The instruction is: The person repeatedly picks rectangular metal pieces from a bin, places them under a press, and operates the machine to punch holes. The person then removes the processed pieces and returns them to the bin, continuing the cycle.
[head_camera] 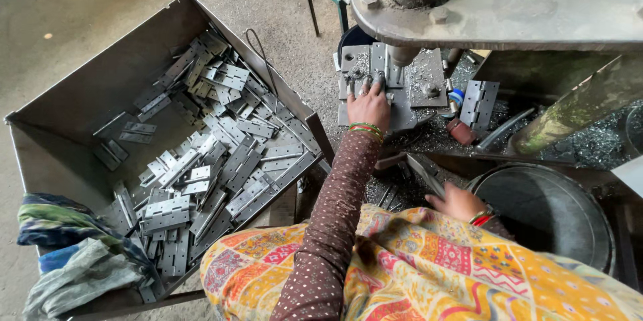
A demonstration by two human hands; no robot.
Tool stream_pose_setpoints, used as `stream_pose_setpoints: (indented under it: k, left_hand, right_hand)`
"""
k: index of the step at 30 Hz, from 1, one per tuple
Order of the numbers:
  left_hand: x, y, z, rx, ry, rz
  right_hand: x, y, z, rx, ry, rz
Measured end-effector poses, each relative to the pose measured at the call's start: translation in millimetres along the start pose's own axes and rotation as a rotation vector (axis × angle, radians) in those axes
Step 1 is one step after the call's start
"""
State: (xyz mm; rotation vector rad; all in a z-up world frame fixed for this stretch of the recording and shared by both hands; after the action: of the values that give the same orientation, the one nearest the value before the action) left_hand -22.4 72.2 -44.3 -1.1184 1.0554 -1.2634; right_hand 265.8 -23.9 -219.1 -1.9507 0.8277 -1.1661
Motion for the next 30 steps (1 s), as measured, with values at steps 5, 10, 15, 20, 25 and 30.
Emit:
stream_pose_setpoints:
  k: [5,10,15,20,25,30]
  left_hand:
    - [2.7,15.4,1.4,0.082,0.031,0.115]
    - [2.2,18.8,-4.4,0.047,0.030,0.181]
    - [-0.3,17.0,4.5,0.086,-0.011,0.060]
    - [2.4,11.0,3.5,0.090,0.003,0.090]
    - [6.7,2.5,4.0,0.086,0.019,-0.187]
    - [65.8,-7.1,-20.9,0.187,0.246,0.288]
  right_hand:
    - [25.3,15.5,-4.5,-0.289,0.128,-0.128]
    - [12.0,8.6,-3.7,0.006,0.148,-0.108]
    - [-5.7,-7.6,15.8,0.017,0.120,-0.182]
    - [12.5,40.4,6.8,-0.072,0.111,-0.161]
    - [10.2,56.5,9.1,-0.074,0.098,-0.186]
    - [1.2,18.4,-7.8,-0.022,0.084,-0.188]
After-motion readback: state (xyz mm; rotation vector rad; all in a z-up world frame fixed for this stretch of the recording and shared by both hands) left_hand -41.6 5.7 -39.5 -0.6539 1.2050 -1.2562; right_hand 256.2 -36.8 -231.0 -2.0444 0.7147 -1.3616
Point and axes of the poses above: each hand's wrist, its own x-axis away from the middle knuckle, its own y-axis out of the palm, z = x × y, the point moved 1 cm from there along -x, towards the middle knuckle, and after that the axes turned 14 degrees about -z, right-handed, at the moved point
